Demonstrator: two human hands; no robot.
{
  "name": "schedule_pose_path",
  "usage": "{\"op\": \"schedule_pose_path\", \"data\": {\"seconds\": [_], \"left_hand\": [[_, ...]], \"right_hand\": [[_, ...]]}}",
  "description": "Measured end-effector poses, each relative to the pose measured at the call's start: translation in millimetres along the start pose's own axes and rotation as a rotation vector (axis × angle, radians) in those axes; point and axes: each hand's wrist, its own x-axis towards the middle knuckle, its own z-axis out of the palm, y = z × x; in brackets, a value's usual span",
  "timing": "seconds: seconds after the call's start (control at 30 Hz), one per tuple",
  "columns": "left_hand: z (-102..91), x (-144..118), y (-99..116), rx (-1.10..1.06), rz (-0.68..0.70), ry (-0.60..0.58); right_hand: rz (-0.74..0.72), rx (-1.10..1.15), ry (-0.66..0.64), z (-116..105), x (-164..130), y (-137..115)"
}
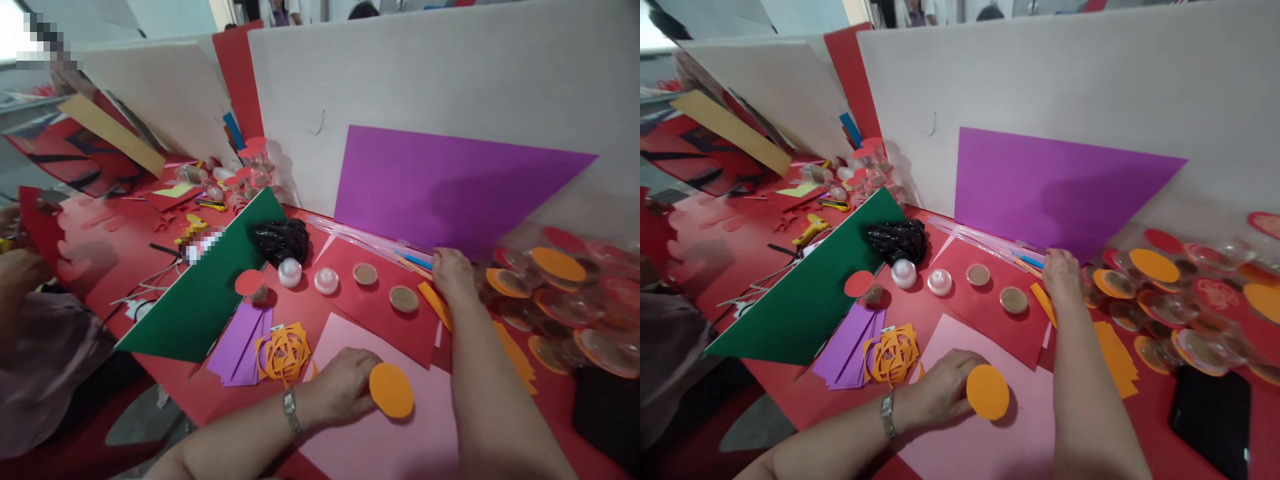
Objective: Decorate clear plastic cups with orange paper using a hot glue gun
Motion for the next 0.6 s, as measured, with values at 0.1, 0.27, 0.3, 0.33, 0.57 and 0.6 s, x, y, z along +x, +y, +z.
{"op": "schedule_pose_path", "data": {"seconds": [0.1, 0.27, 0.3, 0.33, 0.57, 0.6], "left_hand": [[0.8, -1, -1, 0.016, 0.026, 0.026], [-1.1, -1, 0, 0.022, 0.068, 0.040], [-0.9, 0, 0, 0.021, 0.077, 0.044], [-0.5, 0, -1, 0.021, 0.084, 0.047], [1.9, 0, -2, 0.006, 0.086, 0.063], [1.0, 0, -1, 0.003, 0.084, 0.069]], "right_hand": [[0.008, -0.069, -0.057, 7, 7, 4], [0.024, -0.167, -0.155, 10, 15, 9], [0.027, -0.181, -0.165, 10, 15, 9], [0.030, -0.193, -0.171, 9, 16, 8], [0.093, -0.236, -0.151, 3, 11, -3], [0.101, -0.237, -0.147, 3, 10, -4]]}}
